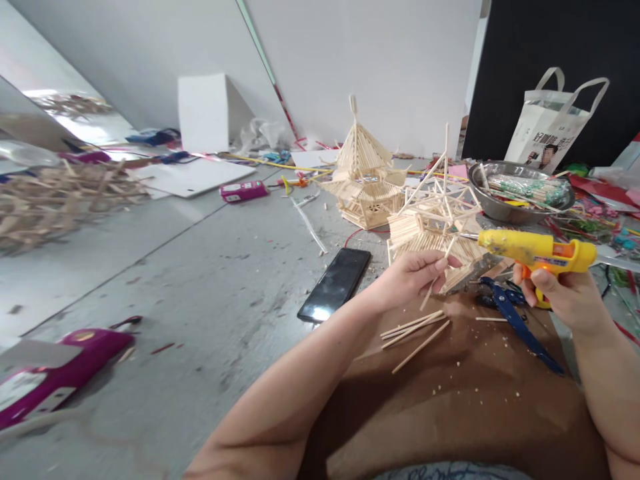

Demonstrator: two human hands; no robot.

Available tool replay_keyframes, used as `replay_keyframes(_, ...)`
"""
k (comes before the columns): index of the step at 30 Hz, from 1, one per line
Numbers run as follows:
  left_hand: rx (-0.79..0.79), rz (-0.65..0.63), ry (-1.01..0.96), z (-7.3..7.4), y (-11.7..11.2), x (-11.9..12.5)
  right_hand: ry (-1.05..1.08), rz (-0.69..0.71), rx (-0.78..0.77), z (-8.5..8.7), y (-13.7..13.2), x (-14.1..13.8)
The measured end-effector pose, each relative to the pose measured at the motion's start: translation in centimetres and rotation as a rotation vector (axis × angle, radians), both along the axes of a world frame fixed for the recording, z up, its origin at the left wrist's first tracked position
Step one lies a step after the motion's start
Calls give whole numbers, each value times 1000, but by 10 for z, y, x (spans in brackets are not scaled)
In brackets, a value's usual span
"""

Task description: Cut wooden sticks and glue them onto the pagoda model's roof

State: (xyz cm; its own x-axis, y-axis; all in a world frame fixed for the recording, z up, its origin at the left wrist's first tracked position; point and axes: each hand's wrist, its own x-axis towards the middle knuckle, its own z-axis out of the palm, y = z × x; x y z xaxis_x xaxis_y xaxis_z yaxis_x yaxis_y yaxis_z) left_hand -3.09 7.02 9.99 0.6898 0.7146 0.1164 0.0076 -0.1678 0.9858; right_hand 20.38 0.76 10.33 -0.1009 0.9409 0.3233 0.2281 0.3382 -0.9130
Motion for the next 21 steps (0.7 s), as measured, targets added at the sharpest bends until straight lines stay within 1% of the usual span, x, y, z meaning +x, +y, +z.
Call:
replay_keyframes(6, -33, 3, -8, 0, 0, -1, -38, -20, -81, -3, 2, 0)
replay_keyframes(10, -39, 0, -3, 0, 1, -1, -88, 23, -89, -4, 0, 1)
replay_keyframes(13, -36, 17, 8, -1, 1, -2, -52, 92, -53, -3, -3, 2)
replay_keyframes(16, -44, 45, 3, -1, 1, -4, 67, 108, 35, 2, -2, 4)
replay_keyframes(18, -63, 65, -12, 0, 1, -5, 156, 64, 89, 7, 2, 9)
replay_keyframes(19, -73, 77, -19, 1, 1, -5, 202, 16, 107, 10, 6, 13)
replay_keyframes(21, -84, 100, -23, 5, 1, -7, 297, -129, 110, 15, 17, 25)
